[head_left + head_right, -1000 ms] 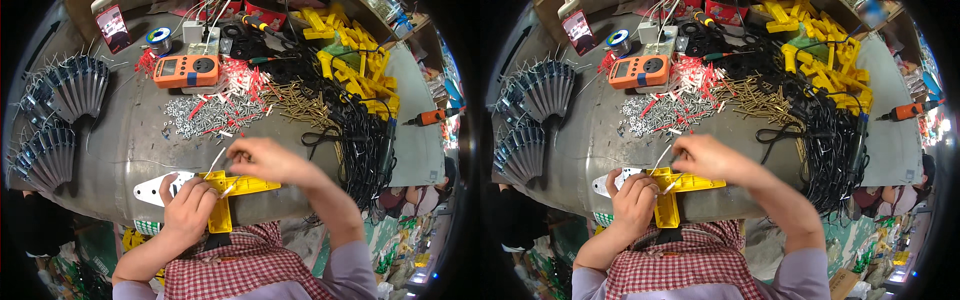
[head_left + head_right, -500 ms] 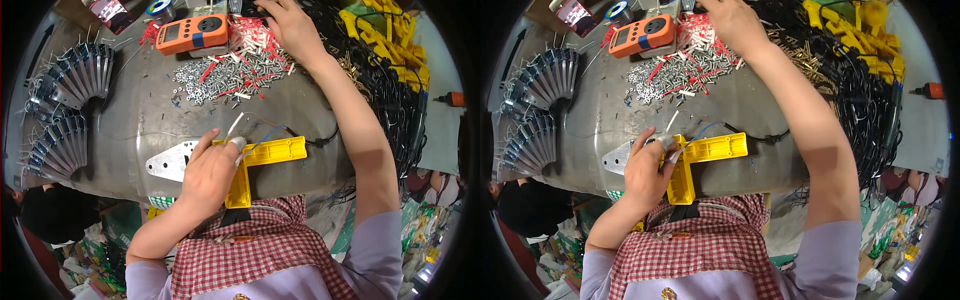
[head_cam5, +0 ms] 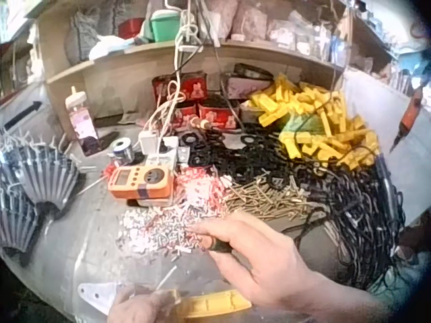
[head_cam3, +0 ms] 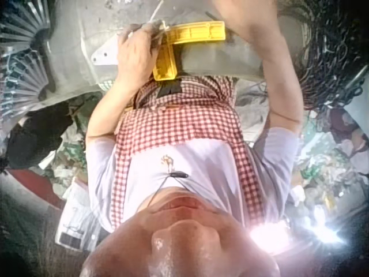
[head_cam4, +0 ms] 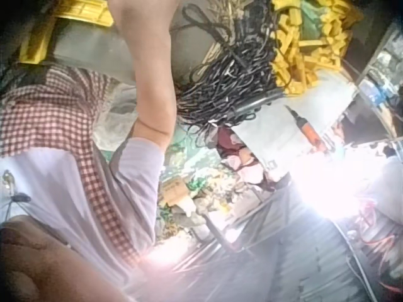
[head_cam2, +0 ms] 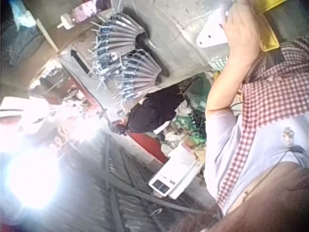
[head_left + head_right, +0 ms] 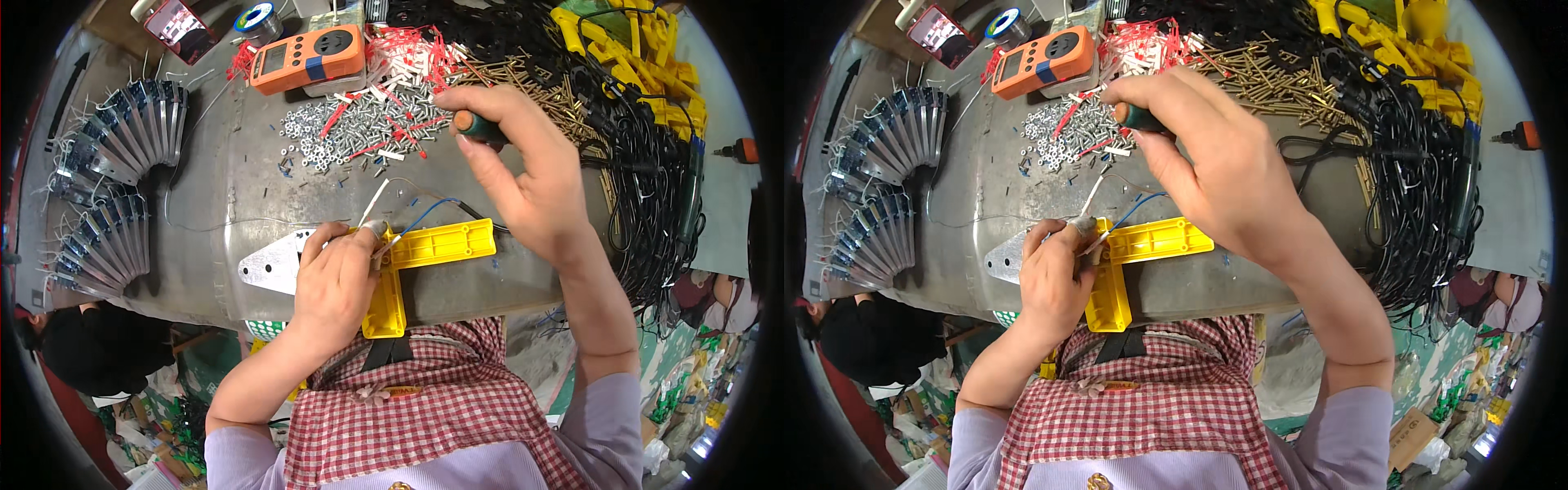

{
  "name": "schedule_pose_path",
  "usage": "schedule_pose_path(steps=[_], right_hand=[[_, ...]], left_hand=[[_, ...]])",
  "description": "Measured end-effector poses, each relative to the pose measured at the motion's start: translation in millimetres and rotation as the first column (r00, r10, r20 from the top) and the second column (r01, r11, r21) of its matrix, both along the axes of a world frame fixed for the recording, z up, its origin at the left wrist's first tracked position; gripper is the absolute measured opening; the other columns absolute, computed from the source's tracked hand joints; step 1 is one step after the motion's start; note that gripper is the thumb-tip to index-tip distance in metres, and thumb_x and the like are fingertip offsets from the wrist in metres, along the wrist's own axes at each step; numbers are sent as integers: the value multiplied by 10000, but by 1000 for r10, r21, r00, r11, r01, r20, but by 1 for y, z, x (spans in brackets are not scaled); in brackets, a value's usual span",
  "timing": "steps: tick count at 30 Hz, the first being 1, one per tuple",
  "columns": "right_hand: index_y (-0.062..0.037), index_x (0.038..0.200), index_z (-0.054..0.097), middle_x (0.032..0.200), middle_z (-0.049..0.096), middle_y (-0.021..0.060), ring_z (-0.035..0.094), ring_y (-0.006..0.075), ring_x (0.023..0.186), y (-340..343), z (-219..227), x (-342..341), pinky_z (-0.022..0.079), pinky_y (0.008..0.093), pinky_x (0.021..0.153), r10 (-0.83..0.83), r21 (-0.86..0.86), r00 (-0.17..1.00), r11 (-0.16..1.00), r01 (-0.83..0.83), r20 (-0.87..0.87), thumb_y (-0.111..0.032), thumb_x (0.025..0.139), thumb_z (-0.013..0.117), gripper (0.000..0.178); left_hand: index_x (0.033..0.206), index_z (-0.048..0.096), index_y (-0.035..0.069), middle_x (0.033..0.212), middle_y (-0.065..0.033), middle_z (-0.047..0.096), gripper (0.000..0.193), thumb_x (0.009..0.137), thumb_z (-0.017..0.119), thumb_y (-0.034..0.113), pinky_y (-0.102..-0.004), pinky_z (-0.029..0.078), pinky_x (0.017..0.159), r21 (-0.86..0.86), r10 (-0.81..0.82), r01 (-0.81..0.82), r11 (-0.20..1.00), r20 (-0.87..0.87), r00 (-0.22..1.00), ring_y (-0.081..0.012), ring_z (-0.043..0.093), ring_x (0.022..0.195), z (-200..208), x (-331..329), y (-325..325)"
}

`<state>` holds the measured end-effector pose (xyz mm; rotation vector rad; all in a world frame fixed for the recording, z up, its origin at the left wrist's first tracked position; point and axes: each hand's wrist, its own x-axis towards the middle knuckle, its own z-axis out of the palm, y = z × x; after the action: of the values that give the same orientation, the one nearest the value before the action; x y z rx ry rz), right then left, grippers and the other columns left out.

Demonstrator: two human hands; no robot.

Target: The person connects and solders wires to a metal tool component, fits the assembly into a plastic handle housing, and secures the housing halves together with screws using an electric screwdriver.

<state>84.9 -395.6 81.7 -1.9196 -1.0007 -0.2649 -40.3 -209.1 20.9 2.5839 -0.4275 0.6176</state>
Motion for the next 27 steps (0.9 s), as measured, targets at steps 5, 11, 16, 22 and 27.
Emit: schedule_pose_path(steps=[5, 11, 16, 22, 27], right_hand=[[-49, 1099, 568, 901, 570, 99, 577, 221, 761, -2, -14, -5, 475, 308, 685, -22, 15, 997, 1000, 23, -73, 18, 802, 585, 305], [24, 875, 561, 796, 525, 58, 452, 146, 671, -13, -2, -25, 381, 257, 627, 314, 368, 866, 915, -166, -390, -186, 864, 576, 210], [8, 689, 513, 663, 485, 70, 421, 160, 606, -21, -27, -24, 325, 291, 572, 426, 429, 758, 878, -213, -495, -345, 953, 395, 456], [-3, 672, 516, 624, 475, 62, 435, 165, 608, -13, -1, -34, 306, 290, 555, 653, 696, 648, 672, -255, -393, -439, 947, 412, 525], [-43, 610, 523, 579, 468, 47, 409, 163, 535, -8, -6, -49, 311, 296, 541, 350, 384, 714, 915, -122, -607, -378, 913, 481, 453]], left_hand=[[1028, 536, -8, 880, -80, 657, 460, 596, 687, -55, -429, 456, 813, 68, -15, 15, 998, -12, 1000, -223, 627, 784, 5, 1, -2], [1098, 540, 22, 1010, -98, 622, 337, 779, 569, 126, -381, 396, 859, 250, -76, 98, 963, -96, 993, -190, 610, 881, 7, -15, 0], [1014, 566, 54, 1122, -84, 610, 259, 772, 589, 144, -395, 366, 894, 254, -133, 163, 953, -130, 982, -166, 583, 991, 11, -26, -3], [923, 584, 71, 1075, -77, 639, 170, 774, 597, 150, -385, 375, 888, 215, -144, 150, 965, -44, 989, -165, 601, 943, 8, -29, -2], [907, 594, 84, 1056, -58, 666, 167, 762, 639, 152, -358, 381, 867, 225, -249, 255, 940, -54, 967, -141, 624, 933, 5, -32, -2]])
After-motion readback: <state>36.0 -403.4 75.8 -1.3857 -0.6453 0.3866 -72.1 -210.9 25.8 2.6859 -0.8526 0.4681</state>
